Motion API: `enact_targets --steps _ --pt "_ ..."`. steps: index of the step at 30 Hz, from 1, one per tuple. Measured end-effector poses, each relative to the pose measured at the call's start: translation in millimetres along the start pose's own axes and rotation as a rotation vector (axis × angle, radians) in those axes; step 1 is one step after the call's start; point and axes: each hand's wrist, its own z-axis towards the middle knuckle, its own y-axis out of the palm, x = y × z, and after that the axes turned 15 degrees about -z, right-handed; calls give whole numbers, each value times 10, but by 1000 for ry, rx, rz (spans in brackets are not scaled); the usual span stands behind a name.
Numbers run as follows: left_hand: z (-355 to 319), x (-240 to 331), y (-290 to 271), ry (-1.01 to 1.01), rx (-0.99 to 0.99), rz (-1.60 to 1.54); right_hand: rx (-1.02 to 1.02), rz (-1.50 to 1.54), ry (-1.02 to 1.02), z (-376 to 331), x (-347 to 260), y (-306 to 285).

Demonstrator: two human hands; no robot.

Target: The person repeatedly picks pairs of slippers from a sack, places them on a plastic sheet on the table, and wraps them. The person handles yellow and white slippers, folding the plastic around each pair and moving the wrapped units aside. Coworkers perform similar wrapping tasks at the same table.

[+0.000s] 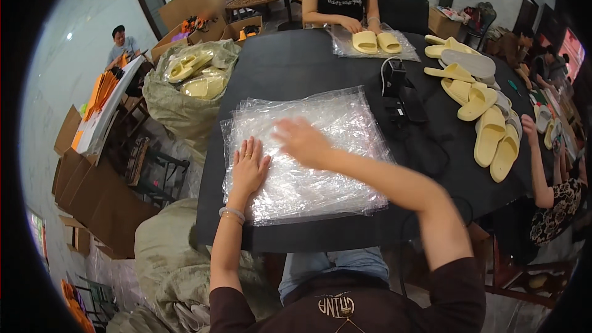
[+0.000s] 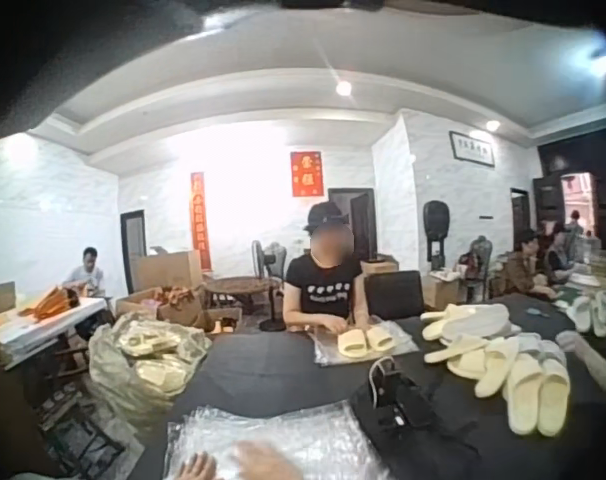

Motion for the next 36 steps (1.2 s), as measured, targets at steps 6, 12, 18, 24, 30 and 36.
enact_targets --steps 6,12,18,24,30,36 --pt "122 6 32 -5 -19 -46 -309 -79 362 -48 -44 881" --pt "53 -72 10 -16 -8 -124 -352 -136 767 -518 336 561" --pt "-226 -94 -307 -124 496 -920 -357 -156 738 -482 301 706" --pt "-1994 451 -747 -203 988 -735 -371 -300 698 -575 391 773" --pt "-4268 -129 -497 -842 1200 8 -449 -379 660 -599 541 874" --pt "-5780 -1073 -209 -1397 1095 200 -453 -373 661 -561 575 950"
